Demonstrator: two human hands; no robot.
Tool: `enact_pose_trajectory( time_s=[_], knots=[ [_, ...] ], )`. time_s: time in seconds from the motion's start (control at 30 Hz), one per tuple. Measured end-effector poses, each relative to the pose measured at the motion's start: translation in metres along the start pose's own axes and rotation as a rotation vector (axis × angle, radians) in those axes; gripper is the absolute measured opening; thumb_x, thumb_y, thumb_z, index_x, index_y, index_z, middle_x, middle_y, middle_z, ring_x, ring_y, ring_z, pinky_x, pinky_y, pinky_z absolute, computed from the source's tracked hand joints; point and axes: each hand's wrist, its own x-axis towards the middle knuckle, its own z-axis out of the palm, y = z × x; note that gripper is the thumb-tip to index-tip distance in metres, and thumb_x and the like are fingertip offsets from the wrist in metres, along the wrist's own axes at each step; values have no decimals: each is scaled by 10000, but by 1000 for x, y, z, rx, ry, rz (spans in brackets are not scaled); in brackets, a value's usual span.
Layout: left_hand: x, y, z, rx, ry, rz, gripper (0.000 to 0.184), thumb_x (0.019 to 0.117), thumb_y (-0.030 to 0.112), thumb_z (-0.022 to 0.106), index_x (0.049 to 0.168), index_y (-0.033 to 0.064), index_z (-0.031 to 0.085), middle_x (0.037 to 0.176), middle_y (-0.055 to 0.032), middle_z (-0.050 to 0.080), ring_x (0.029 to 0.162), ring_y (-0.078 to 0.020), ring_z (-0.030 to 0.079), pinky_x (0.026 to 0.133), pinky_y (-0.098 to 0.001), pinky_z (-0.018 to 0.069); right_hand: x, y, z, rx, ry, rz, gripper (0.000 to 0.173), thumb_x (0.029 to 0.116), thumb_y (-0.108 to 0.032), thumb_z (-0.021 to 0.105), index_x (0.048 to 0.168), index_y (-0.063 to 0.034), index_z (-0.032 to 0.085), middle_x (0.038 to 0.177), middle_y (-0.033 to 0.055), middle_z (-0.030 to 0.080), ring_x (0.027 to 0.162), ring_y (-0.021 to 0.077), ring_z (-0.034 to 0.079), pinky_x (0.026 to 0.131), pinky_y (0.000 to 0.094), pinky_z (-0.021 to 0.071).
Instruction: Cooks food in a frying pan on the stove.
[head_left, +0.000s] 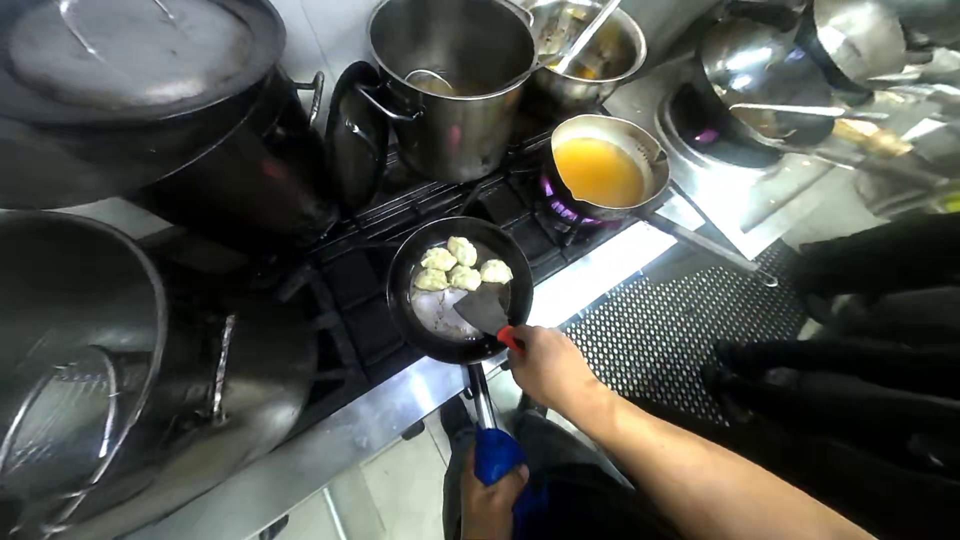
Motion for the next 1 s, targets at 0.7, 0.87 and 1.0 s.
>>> enact_pose_trajectory(
  time_s=[0.7, 0.87, 1.0],
  knots=[
    [-48, -60, -65, 182, -95, 78, 646, 733, 85, 816, 1278, -121, 538, 1042, -159, 717, 939, -146, 720, 875, -335, 611, -61, 43, 59, 23, 25, -31, 394, 1013, -367, 543, 1373, -255, 659, 1151, 61, 728, 1082, 250, 695, 932, 496, 560],
    [-83, -99, -81, 224, -30, 33, 687, 747, 96, 841, 1315, -122, 521, 1104, -184, 698, 994, -173, 705, 916, -361, 596, -78, 45, 95, -7, 15, -133, 406, 1013, -363, 541, 1390, -255, 650, 1159, 54, 728, 1078, 244, 696, 933, 487, 559],
    [-121, -127, -86, 215, 54, -7, 683, 757, 94, 838, 1328, -111, 524, 1092, -185, 703, 984, -185, 709, 904, -371, 601, -103, 57, 129, -8, -44, -187, 426, 1015, -360, 546, 1420, -260, 630, 1181, 64, 726, 1076, 260, 701, 923, 505, 562]
  ],
)
